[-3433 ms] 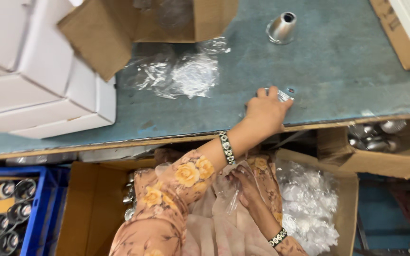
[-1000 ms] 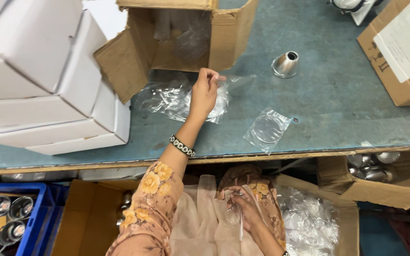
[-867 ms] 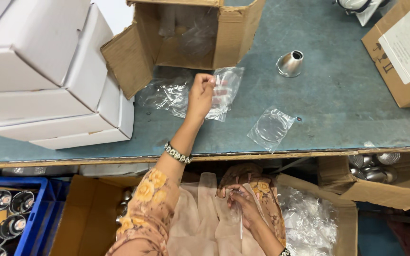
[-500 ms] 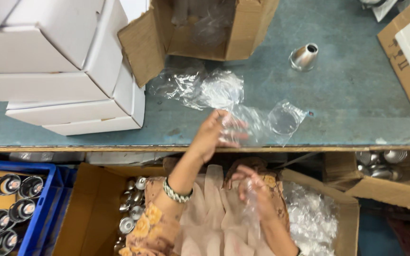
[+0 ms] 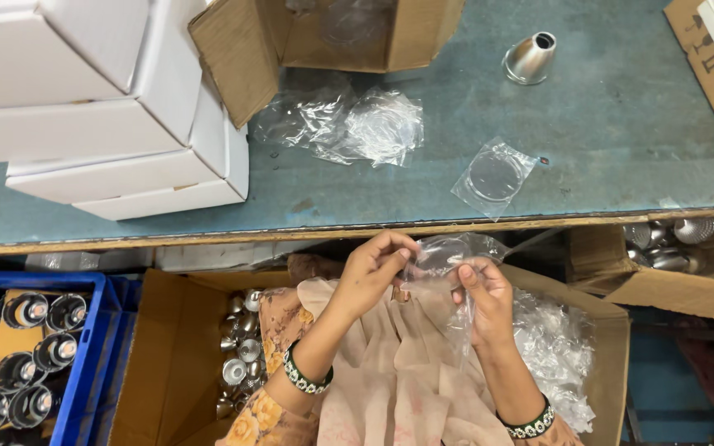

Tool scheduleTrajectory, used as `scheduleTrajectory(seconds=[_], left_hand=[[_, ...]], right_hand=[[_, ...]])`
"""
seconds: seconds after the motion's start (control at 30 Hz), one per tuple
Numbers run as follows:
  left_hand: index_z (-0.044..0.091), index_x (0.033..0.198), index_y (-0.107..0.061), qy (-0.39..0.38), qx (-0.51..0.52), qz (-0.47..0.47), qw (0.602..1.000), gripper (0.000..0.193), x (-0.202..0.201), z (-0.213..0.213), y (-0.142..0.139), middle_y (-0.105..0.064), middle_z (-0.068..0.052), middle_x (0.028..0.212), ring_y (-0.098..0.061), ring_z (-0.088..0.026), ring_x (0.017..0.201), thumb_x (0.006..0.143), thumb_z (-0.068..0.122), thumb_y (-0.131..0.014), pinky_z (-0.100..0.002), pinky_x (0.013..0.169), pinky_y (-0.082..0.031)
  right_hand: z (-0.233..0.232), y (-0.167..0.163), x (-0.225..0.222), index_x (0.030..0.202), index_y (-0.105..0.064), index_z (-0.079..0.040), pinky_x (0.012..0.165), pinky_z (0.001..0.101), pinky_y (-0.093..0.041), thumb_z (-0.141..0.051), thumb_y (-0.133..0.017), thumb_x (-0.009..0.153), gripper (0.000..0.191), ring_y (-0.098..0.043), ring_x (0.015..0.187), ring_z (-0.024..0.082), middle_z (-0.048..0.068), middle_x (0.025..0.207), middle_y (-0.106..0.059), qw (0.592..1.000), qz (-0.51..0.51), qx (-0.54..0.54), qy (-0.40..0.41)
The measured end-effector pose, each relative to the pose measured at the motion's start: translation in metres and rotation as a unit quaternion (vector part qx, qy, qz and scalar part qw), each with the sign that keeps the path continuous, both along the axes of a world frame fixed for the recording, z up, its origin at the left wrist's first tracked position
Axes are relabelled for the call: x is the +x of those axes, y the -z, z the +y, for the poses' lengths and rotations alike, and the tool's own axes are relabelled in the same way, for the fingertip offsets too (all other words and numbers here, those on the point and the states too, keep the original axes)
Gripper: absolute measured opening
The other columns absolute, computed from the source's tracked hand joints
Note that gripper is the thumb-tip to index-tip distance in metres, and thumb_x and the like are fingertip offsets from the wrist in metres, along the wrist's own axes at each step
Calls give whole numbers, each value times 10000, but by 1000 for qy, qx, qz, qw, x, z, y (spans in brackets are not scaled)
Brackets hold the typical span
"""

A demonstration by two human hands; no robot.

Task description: The person places small metal objects into clear plastic bags and stacks them on the table. They handle the items one at a time, opening each bag, inserting an object, and setting the sealed bag aside.

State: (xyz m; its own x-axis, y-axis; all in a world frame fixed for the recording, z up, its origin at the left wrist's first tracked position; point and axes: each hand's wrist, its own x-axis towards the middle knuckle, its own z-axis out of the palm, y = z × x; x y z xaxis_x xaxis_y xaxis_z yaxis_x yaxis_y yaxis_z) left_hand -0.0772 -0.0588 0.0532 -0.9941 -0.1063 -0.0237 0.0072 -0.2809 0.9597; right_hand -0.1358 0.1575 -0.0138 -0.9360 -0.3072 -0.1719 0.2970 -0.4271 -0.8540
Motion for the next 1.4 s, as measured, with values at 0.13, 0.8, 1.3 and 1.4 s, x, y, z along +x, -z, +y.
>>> scheduleTrajectory(seconds=[0.13,0.8,1.3,1.4], left_hand=[[28,1074,-681,4,-51,-54,997,138,9,2,-4,-686,-62,871,-640,-88,635,951,85,-710,-236,561,-544],[61,887,-790,-4,-319,-26,947,252,-198,4,7,-762,-21,742,-656,-104,595,840,308,-781,-267,595,-525],[163,1326,-607,-141,-685,-23,714,846,-167,-66,-42,-572,-153,1312,-507,-371,1233,601,473,-914,-506,958,-451],[175,1365,-571,-126,-715,-58,685,884,-167,-88,-38,-511,-161,1395,-457,-397,1301,607,471,-917,-554,974,-420]], right_hand=[[4,-2,1,1014,-672,-40,571,225,-471,-161,-753,929,169,-590,641,110,72,867,-706,999,26,28,25],[-10,107,37,1056,-550,-124,487,260,-410,-83,-524,886,176,-531,568,138,30,728,-573,972,-203,-74,-95],[-14,103,31,1044,-609,-60,569,266,-450,-229,-584,991,179,-321,437,58,-73,550,-286,961,-213,-77,-159],[-16,103,31,1019,-619,-54,578,279,-478,-254,-601,1003,201,-320,432,56,-81,545,-275,963,-206,-44,-170]])
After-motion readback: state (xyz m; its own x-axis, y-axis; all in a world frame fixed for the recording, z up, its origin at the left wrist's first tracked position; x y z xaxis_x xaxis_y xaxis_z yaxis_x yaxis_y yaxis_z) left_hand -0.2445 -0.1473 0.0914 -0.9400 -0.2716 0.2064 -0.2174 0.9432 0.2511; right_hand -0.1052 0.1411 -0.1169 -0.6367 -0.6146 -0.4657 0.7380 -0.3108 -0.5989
